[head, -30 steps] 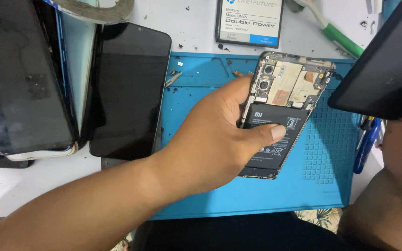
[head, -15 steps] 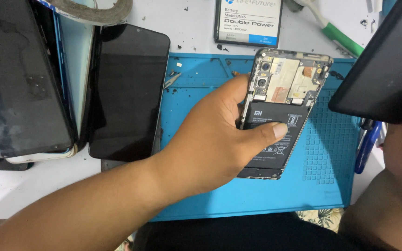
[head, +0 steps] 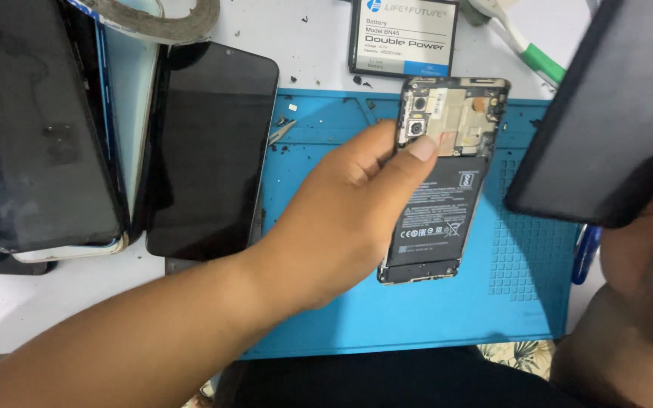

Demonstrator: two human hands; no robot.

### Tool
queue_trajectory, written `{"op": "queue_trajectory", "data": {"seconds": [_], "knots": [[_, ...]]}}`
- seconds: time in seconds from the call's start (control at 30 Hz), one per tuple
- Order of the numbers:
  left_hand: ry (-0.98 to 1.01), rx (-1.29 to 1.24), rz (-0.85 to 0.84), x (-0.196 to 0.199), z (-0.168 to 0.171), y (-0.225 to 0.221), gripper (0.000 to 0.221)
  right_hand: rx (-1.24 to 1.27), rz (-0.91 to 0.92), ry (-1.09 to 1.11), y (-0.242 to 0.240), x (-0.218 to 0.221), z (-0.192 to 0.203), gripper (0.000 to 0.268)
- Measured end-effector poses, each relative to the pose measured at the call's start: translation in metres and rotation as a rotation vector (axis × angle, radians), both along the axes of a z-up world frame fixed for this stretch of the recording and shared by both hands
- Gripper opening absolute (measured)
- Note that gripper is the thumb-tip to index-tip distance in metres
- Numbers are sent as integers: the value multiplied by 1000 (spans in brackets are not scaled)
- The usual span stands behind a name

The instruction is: Disassembling a mobile phone by removing screws and prying off the back cover to access internal components.

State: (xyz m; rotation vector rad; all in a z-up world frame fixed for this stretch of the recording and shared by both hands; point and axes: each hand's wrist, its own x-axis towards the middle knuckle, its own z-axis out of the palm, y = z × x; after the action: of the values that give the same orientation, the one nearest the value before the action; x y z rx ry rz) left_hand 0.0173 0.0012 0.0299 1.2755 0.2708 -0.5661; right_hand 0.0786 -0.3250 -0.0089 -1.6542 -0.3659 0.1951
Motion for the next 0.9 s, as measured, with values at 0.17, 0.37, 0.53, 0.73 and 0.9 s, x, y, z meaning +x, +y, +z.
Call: {"op": "queue_trajectory", "data": {"seconds": [0.17, 0.37, 0.53, 0.73, 0.9], "knots": [[62, -11, 68, 0, -7, -3, 28, -168, -138, 8, 31, -29, 9, 23], [28, -95, 159, 4, -5, -5, 39, -64, -230, 116, 67, -42, 25, 44], [127, -593, 150, 4, -14, -5, 104, -108, -197, 263, 91, -46, 41, 38], [62, -693, 91, 0, -14, -3, 107, -271, -142, 242, 99, -45, 44, 36], [121, -676, 106, 2, -15, -6, 114, -281, -131, 253, 105, -42, 45, 34]]}}
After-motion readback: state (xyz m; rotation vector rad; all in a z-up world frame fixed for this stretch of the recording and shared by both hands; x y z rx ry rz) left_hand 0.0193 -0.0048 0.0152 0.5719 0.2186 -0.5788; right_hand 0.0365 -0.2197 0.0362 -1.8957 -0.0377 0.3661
